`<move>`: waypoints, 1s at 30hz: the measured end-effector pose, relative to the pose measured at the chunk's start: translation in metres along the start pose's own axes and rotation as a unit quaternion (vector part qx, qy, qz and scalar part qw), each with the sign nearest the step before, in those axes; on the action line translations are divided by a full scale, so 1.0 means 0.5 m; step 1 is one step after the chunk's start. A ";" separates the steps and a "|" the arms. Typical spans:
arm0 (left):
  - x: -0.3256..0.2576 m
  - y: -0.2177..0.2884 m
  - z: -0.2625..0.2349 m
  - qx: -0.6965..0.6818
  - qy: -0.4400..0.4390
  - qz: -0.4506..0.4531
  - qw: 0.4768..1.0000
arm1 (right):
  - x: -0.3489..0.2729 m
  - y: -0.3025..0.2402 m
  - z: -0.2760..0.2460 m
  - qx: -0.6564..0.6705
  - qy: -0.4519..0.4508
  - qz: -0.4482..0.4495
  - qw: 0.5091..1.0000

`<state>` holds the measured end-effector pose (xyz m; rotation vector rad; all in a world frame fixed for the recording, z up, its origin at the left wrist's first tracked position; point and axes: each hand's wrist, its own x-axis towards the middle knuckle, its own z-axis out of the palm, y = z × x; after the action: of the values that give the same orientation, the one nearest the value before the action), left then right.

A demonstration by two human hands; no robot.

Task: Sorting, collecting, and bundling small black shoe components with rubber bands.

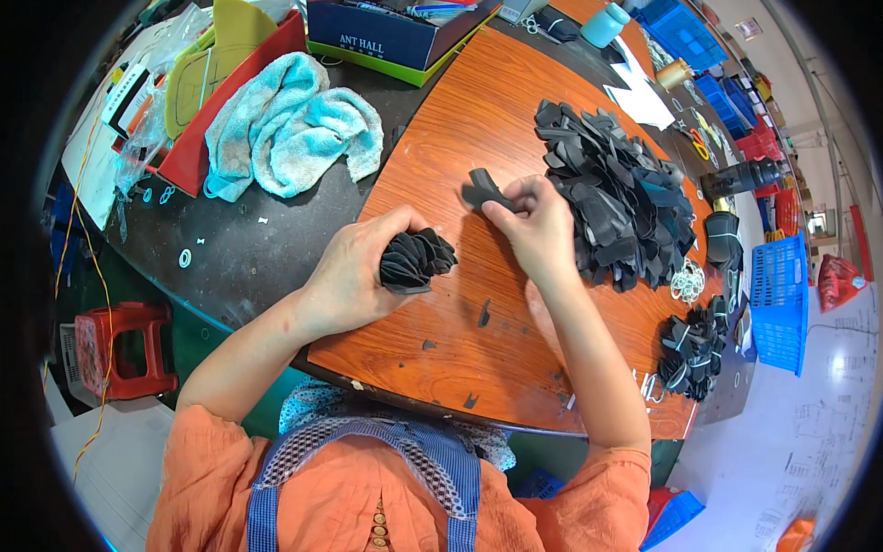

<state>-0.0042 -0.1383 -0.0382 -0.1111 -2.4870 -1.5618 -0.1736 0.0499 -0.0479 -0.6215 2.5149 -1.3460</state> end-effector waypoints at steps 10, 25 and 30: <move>-0.009 0.006 0.015 0.143 -0.001 0.137 0.980 | -0.044 -0.021 0.022 -0.278 0.009 -0.107 0.955; -0.007 0.023 0.046 0.169 0.031 0.206 0.963 | -0.118 -0.042 0.026 -0.113 -0.034 -0.211 0.970; -0.021 0.018 0.045 0.193 -0.082 0.129 0.969 | -0.136 -0.071 -0.051 -0.078 -0.088 -0.132 0.984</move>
<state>0.0044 -0.1134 -0.0419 -0.4985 -2.7168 -0.9853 -0.1138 0.0826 -0.0044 -1.0899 2.4739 -1.1201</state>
